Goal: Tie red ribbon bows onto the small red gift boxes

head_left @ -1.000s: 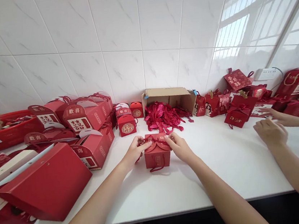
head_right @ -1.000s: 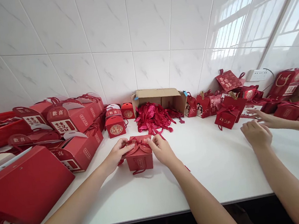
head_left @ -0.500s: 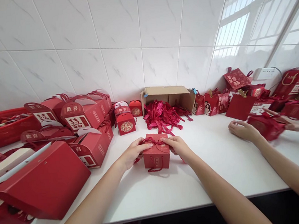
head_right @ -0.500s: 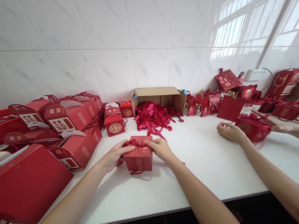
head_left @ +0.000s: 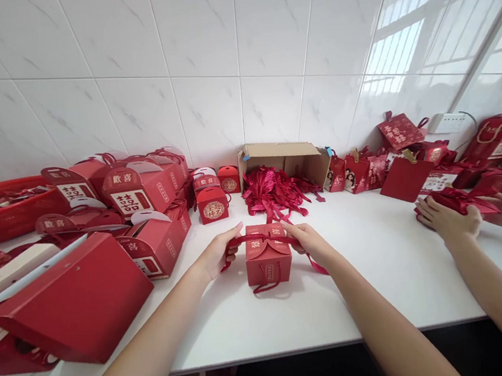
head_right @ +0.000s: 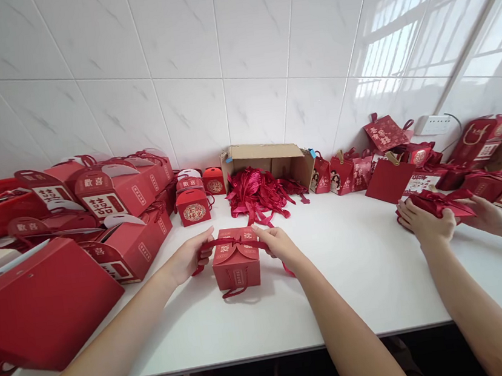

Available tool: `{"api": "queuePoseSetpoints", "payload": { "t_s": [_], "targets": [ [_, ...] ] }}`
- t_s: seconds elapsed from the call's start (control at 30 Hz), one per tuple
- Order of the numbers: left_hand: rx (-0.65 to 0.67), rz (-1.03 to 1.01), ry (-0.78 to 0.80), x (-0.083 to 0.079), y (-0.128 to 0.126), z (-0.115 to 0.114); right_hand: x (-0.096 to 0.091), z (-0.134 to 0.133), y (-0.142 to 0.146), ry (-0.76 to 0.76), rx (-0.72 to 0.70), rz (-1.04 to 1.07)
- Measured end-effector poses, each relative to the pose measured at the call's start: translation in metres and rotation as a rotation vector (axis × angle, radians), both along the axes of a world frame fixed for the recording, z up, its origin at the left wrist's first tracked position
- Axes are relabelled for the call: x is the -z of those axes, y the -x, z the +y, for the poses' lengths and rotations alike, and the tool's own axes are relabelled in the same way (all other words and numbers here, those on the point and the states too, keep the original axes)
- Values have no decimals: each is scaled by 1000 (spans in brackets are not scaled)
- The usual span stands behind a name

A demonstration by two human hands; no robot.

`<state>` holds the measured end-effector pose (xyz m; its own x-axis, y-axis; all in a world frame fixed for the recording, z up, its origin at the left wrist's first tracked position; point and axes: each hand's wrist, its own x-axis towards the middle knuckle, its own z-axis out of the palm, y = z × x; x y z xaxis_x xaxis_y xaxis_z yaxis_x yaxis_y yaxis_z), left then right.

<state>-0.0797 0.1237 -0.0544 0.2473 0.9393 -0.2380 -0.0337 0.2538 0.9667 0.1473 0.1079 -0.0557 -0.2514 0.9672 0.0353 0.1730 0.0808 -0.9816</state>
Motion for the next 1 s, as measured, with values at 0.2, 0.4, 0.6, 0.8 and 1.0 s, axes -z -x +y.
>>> {"api": "queuePoseSetpoints", "payload": {
  "t_s": [0.2,0.4,0.6,0.8,1.0],
  "targets": [
    [21,80,-56,-12,-1,-7,-4,-2,-9,-12,-80,-19],
    [75,125,-135,-13,6,-6,-6,1,-18,-38,-86,-55],
    [108,164,-268,-12,12,-3,-8,0,-21,-35,-90,-103],
    [127,164,-269,-15,9,-9,-9,-1,-25,-51,-162,25],
    [-122,266,-389,-22,5,-12,-9,2,-29,-96,-119,256]
  ]
}}
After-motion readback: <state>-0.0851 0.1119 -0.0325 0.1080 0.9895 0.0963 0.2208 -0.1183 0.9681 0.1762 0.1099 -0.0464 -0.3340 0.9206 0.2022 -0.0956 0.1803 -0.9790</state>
